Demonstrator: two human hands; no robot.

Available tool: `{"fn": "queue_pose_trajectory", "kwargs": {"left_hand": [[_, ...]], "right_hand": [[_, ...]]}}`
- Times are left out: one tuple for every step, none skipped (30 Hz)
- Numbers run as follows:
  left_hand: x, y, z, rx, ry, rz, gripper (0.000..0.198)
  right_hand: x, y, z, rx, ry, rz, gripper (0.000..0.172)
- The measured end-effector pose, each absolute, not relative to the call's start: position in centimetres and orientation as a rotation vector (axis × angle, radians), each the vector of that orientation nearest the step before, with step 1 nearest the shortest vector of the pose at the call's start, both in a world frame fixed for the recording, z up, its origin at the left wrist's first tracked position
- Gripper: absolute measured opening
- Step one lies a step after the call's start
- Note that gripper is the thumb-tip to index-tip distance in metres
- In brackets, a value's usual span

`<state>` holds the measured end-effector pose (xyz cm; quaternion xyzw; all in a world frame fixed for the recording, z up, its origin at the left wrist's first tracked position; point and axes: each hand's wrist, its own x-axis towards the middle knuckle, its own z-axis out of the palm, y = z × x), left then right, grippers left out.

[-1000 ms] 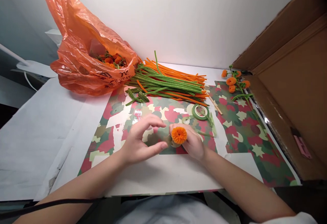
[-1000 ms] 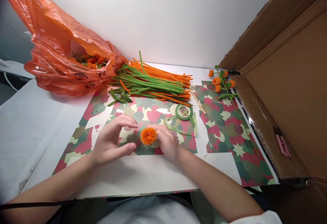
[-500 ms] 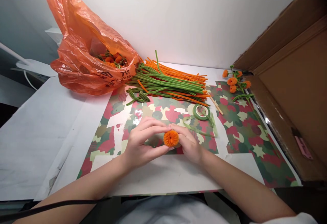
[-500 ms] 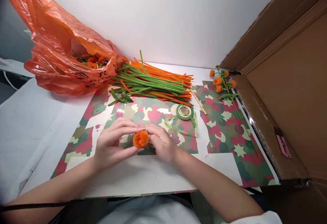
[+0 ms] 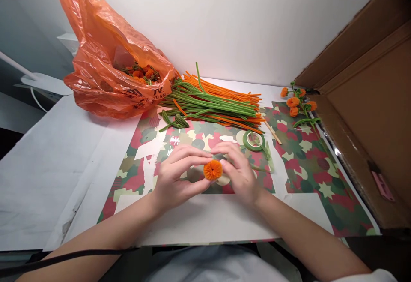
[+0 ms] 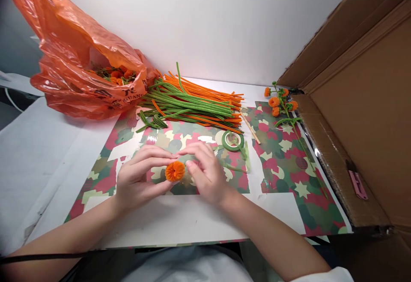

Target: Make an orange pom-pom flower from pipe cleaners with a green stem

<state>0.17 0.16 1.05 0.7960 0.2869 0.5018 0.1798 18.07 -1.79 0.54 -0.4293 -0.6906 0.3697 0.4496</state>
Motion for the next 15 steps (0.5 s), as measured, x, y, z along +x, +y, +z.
{"fn": "queue_pose_trajectory", "kwargs": {"left_hand": [[0.1, 0.2, 1.0, 2.278, 0.835, 1.428, 0.023], [0.0, 0.3, 0.9, 2.310, 0.861, 1.438, 0.024], [0.0, 0.3, 0.7, 2.345, 0.887, 1.446, 0.025], [-0.1, 0.4, 0.6, 2.379, 0.914, 1.451, 0.026], [-0.1, 0.4, 0.4, 2.414, 0.932, 1.459, 0.027], [-0.1, 0.4, 0.3, 2.449, 0.941, 1.468, 0.028], [-0.2, 0.4, 0.1, 2.483, 0.945, 1.473, 0.029], [-0.1, 0.4, 0.0, 2.516, 0.952, 1.476, 0.030], [-0.1, 0.4, 0.0, 2.546, 0.963, 1.476, 0.030], [-0.1, 0.4, 0.0, 2.573, 0.978, 1.471, 0.029], [-0.1, 0.4, -0.1, 2.595, 0.996, 1.461, 0.027], [-0.1, 0.3, 0.0, 2.613, 1.015, 1.445, 0.026], [-0.1, 0.3, 0.0, 2.626, 1.029, 1.430, 0.024], [0.0, 0.3, -0.1, 2.637, 1.038, 1.419, 0.024], [-0.1, 0.4, -0.1, 2.649, 1.040, 1.408, 0.024]], "right_hand": [[18.2, -1.9, 0.8, -1.074, -1.673, 0.841, 0.018], [18.3, -2.0, 1.0, -1.083, -1.650, 0.787, 0.015], [18.2, -2.2, 1.2, -1.096, -1.642, 0.746, 0.010], [18.1, -2.3, 1.4, -1.114, -1.644, 0.715, 0.007], [18.0, -2.5, 1.5, -1.139, -1.646, 0.694, 0.006], [17.7, -2.7, 1.6, -1.170, -1.640, 0.683, 0.009], [17.5, -2.8, 1.6, -1.197, -1.625, 0.685, 0.011], [17.3, -2.9, 1.6, -1.225, -1.599, 0.702, 0.012], [17.1, -2.9, 1.6, -1.254, -1.563, 0.734, 0.012], [17.0, -2.9, 1.5, -1.281, -1.525, 0.780, 0.012], [16.9, -2.8, 1.5, -1.310, -1.484, 0.836, 0.011], [16.9, -2.7, 1.4, -1.335, -1.441, 0.902, 0.011], [16.9, -2.6, 1.3, -1.349, -1.396, 0.973, 0.010], [17.0, -2.5, 1.3, -1.351, -1.351, 1.048, 0.009], [17.0, -2.4, 1.2, -1.340, -1.309, 1.117, 0.009]]}}
